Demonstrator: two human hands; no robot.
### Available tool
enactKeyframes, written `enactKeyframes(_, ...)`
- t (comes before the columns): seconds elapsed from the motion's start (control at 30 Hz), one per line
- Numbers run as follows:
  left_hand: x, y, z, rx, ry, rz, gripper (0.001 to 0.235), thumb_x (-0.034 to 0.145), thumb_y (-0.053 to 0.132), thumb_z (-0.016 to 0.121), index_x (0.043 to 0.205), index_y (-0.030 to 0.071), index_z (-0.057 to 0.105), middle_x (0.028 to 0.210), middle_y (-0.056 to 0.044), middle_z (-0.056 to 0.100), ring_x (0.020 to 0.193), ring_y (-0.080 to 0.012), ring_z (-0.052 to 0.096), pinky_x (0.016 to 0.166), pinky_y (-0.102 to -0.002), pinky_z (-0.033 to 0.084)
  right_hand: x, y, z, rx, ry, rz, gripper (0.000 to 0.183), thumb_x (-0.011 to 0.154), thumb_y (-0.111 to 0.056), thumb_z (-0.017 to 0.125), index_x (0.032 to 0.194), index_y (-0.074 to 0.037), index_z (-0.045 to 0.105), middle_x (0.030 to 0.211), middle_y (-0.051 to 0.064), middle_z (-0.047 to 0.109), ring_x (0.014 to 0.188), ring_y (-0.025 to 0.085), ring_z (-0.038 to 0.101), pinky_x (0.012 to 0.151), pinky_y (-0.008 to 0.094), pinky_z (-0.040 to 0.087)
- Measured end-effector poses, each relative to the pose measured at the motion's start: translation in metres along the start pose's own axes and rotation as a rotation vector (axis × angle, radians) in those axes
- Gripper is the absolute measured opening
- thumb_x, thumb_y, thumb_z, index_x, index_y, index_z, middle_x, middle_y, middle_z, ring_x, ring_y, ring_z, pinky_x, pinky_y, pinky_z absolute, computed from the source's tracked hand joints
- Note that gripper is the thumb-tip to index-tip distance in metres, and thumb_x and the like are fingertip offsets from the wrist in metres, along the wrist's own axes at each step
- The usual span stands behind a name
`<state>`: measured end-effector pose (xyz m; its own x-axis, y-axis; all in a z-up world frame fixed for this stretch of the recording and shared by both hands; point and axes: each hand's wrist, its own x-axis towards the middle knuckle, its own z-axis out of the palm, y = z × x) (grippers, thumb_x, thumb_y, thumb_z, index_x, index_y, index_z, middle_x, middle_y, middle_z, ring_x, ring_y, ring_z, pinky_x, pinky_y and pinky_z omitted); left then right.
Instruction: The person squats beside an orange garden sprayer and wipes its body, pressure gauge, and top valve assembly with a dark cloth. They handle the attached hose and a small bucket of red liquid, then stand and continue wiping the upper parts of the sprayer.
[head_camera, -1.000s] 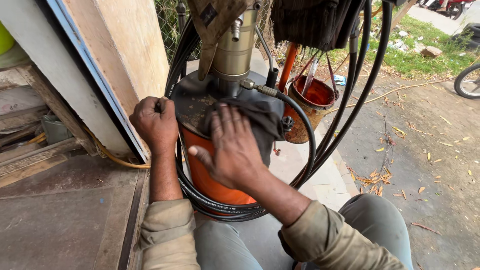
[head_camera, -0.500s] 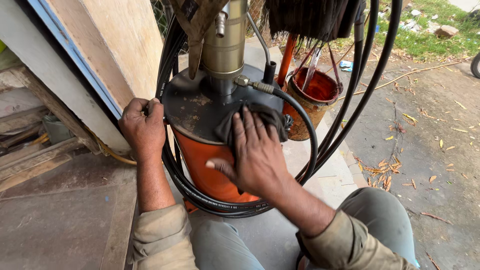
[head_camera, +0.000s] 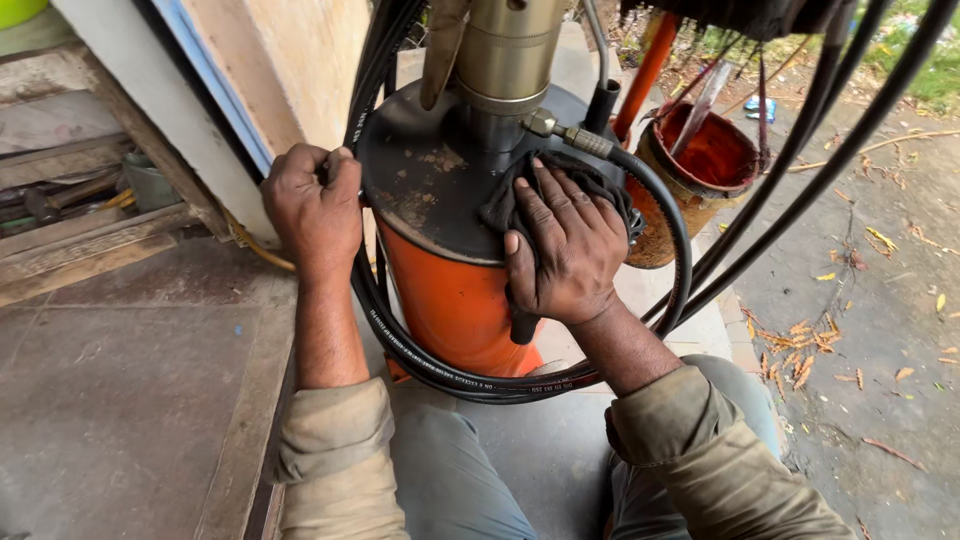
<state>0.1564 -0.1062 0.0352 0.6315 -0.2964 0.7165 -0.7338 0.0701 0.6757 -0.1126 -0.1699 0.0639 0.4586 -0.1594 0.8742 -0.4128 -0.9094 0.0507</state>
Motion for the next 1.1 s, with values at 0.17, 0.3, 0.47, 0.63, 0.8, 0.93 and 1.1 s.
enactKeyframes(0.17,-0.029,0.027,-0.002,0.004,0.009,0.04,0.021,0.093,0.014,0.073,0.081,0.001,0.062,0.084,-0.012,0.062,0.08,-0.03,0.06,0.075,-0.046,0.047,-0.007,0.03,-0.017,0.103,0.042,-0.073,0.042,0.1,-0.03,0.054,0.121,0.002,0.072,0.127,0.023,0.071,0.118,0.037,0.072,0.099,0.044,0.053)
enactKeyframes(0.3,-0.053,0.067,-0.004,0.069,-0.007,0.171,0.021,0.093,0.01,0.073,0.079,0.003,0.059,0.084,-0.011,0.061,0.087,-0.0329,0.059,0.083,-0.047,0.045,-0.016,0.067,-0.035,0.236,0.012,-0.065,0.043,0.104,-0.032,0.05,0.123,0.0,0.072,0.129,0.022,0.071,0.123,0.038,0.07,0.103,0.045,0.053)
enactKeyframes(0.47,-0.073,0.102,0.007,0.062,-0.051,0.206,0.03,0.093,0.008,0.071,0.073,0.007,0.049,0.076,-0.006,0.054,0.08,-0.0293,0.055,0.086,-0.045,0.043,-0.028,0.103,-0.051,0.284,-0.096,0.052,0.046,0.104,-0.033,0.047,0.128,-0.001,0.071,0.135,0.022,0.068,0.131,0.038,0.063,0.111,0.047,0.043)
enactKeyframes(0.63,-0.077,0.11,0.007,0.082,-0.059,0.253,0.029,0.095,0.011,0.071,0.076,0.01,0.049,0.079,-0.005,0.055,0.085,-0.0279,0.057,0.09,-0.045,0.04,-0.048,0.072,-0.046,0.23,0.038,0.223,0.045,0.11,-0.035,0.043,0.134,-0.004,0.066,0.141,0.02,0.065,0.138,0.039,0.058,0.12,0.05,0.037)
enactKeyframes(0.8,-0.067,0.108,-0.006,0.081,-0.171,0.262,0.028,0.093,0.015,0.074,0.075,0.011,0.051,0.076,-0.002,0.056,0.083,-0.027,0.056,0.087,-0.045,0.038,-0.103,-0.001,-0.002,0.022,-0.073,0.008,0.048,0.11,-0.037,0.043,0.14,-0.005,0.061,0.145,0.019,0.059,0.136,0.039,0.052,0.121,0.055,0.027)
enactKeyframes(0.93,-0.067,0.108,-0.004,0.114,-0.182,0.279,0.029,0.092,0.016,0.074,0.074,0.012,0.052,0.076,-0.001,0.056,0.083,-0.0256,0.056,0.086,-0.044,0.037,-0.131,0.029,-0.012,0.026,-0.652,-0.332,0.048,0.099,-0.029,0.051,0.142,-0.009,0.061,0.142,0.013,0.061,0.134,0.036,0.049,0.115,0.061,0.026)
enactKeyframes(1.1,-0.07,0.104,0.0,0.027,-0.149,0.231,0.026,0.092,0.016,0.073,0.076,0.012,0.053,0.077,-0.001,0.057,0.084,-0.0244,0.056,0.088,-0.044,0.037,-0.099,0.045,-0.027,0.254,-0.582,-0.487,0.054,0.108,-0.019,0.05,0.156,0.004,0.042,0.154,0.023,0.049,0.149,0.035,0.041,0.127,0.052,0.03)
